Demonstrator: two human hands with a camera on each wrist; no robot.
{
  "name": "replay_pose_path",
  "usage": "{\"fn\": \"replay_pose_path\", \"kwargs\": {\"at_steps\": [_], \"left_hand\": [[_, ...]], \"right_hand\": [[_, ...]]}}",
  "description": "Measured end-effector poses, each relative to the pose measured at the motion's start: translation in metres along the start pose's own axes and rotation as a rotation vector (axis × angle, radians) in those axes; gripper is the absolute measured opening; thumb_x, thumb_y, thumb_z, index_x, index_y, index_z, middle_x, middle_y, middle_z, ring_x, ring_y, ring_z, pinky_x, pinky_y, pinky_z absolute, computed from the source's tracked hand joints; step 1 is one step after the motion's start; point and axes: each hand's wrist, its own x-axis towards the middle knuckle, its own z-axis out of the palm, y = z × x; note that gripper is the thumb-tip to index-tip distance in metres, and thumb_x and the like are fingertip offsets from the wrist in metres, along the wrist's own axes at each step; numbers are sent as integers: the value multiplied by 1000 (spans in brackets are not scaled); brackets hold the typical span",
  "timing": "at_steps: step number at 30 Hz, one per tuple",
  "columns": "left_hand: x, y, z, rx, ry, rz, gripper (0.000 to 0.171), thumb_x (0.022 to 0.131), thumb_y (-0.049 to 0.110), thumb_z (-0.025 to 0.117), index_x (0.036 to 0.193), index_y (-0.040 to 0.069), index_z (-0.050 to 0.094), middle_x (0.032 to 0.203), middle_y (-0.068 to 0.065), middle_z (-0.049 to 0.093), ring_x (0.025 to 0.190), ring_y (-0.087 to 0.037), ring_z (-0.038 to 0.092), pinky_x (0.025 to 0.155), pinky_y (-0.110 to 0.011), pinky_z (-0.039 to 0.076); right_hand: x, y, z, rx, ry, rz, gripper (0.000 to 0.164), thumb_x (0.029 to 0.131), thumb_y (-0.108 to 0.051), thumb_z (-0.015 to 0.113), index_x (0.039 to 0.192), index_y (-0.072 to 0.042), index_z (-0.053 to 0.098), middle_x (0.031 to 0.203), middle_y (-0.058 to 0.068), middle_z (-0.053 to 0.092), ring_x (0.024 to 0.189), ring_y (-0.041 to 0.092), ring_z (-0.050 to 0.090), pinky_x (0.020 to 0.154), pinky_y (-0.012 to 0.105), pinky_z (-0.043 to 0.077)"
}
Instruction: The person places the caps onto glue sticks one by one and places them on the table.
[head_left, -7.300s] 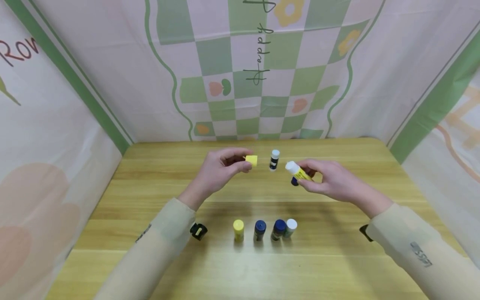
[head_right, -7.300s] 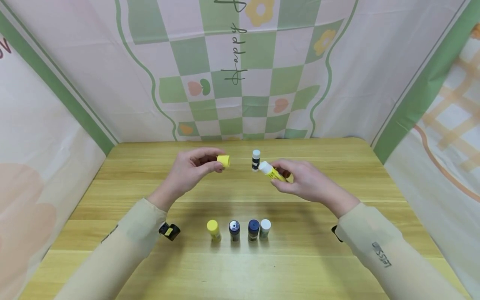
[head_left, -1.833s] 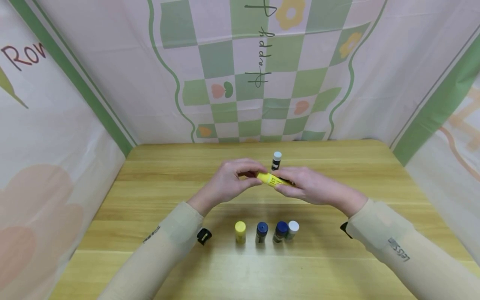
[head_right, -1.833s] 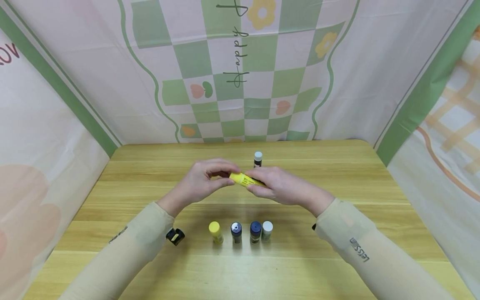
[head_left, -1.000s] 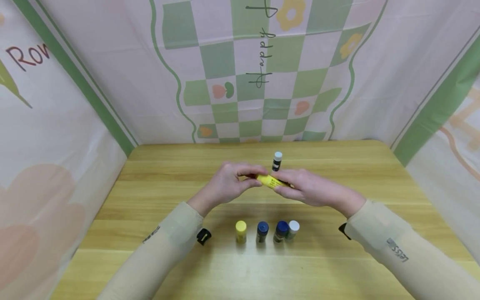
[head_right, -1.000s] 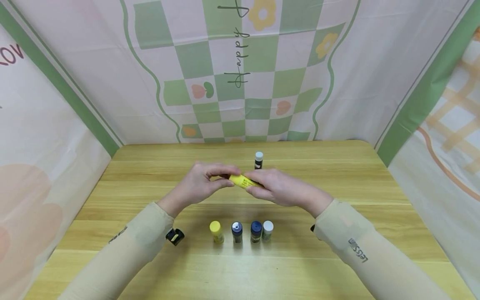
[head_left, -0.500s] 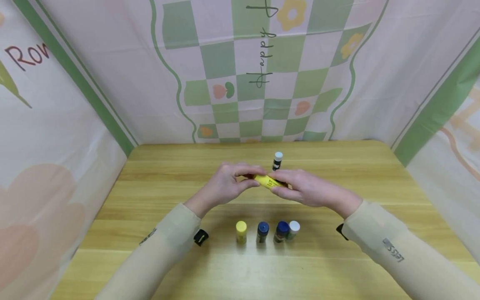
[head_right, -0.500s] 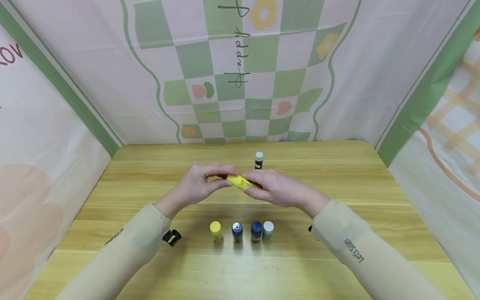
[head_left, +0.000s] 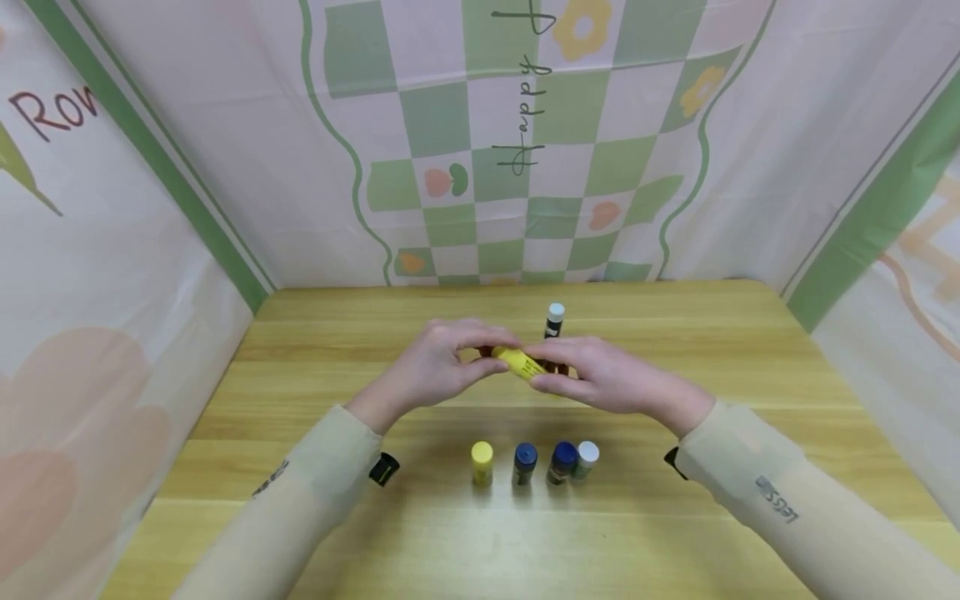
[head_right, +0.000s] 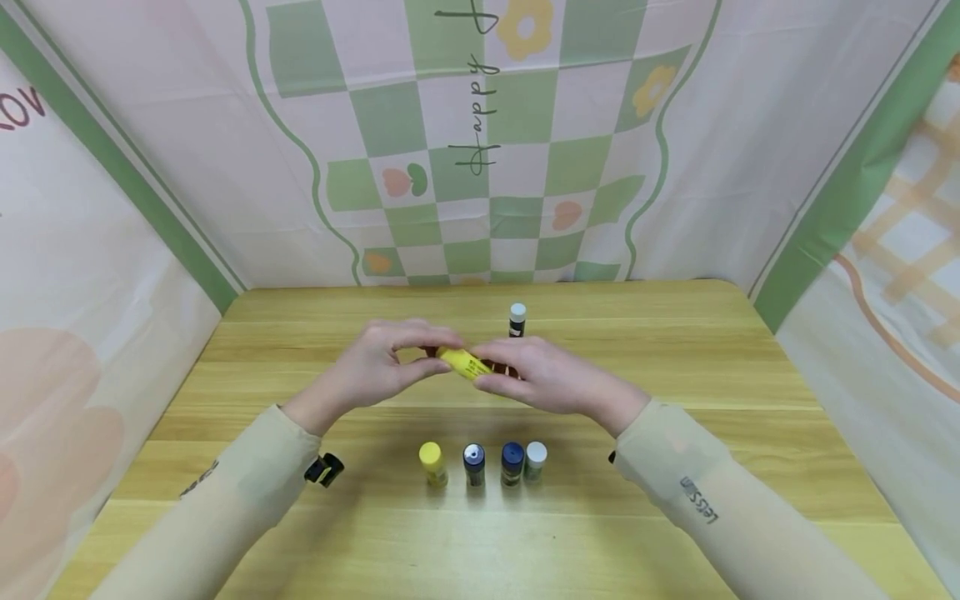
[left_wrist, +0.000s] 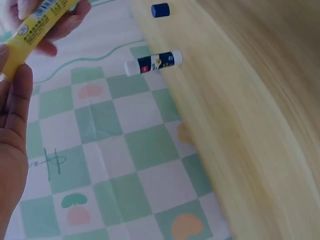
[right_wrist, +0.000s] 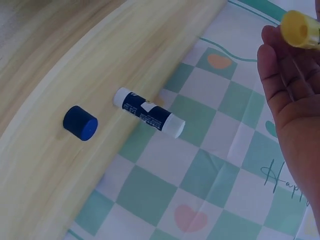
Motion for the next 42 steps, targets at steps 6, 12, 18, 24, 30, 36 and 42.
{"fn": "replay_pose_path", "kwargs": {"at_steps": [6, 12, 18, 24, 30, 36, 42], "left_hand": [[-8, 5, -18, 48, 11, -74, 29, 88, 5, 79, 117, 5, 76, 112, -7, 76, 85, -11, 67, 68, -22, 56], [-18, 7, -33, 115, -2, -111, 32, 88, 6, 80, 119, 6, 75, 111, -6, 76, 83, -11, 66, 68, -23, 55], [-27, 8, -40, 166, -16, -105, 32, 88, 6, 80, 120, 6, 74, 106, -4, 76, 83, -10, 66, 71, -26, 56], [-36, 8, -45, 176, -40, -138, 31, 87, 5, 81, 117, 3, 74, 107, -6, 75, 86, -12, 68, 74, -26, 59], [-41, 11, -47, 200, -73, -155, 28, 84, 5, 83, 110, 2, 74, 103, -6, 75, 85, -12, 68, 74, -23, 59], [-47, 12, -49, 223, -106, -128, 27, 85, 5, 83, 111, 2, 75, 104, -8, 75, 86, -13, 69, 73, -23, 59], [-52, 10, -48, 260, -145, -119, 27, 85, 7, 84, 111, 4, 76, 104, -6, 75, 87, -12, 70, 74, -23, 59]], "right_hand": [[-9, 8, 0, 14, 7, 96, 37, 105, -17, 61, 139, -3, 60, 107, -3, 70, 92, 10, 65, 77, 31, 57], [-21, 19, -5, -34, 72, 182, 35, 105, -18, 61, 138, -6, 63, 104, -5, 71, 88, 6, 63, 75, 31, 56], [-33, 34, -8, -66, 139, 206, 32, 104, -13, 61, 134, -4, 65, 99, -5, 71, 81, 6, 61, 67, 28, 53], [-41, 45, -9, -97, 153, 275, 34, 104, -15, 61, 137, -4, 63, 110, 5, 74, 87, 12, 66, 72, 31, 56], [-44, 52, -10, -135, 162, 323, 35, 105, -15, 59, 138, -4, 62, 114, 10, 73, 91, 15, 66, 76, 36, 57], [-46, 57, -11, -136, 167, 354, 35, 105, -15, 59, 137, -1, 61, 109, 9, 73, 88, 14, 66, 74, 35, 57], [-47, 64, -11, -135, 175, 390, 35, 105, -16, 60, 136, 0, 62, 101, 5, 73, 79, 12, 60, 69, 31, 53]]}}
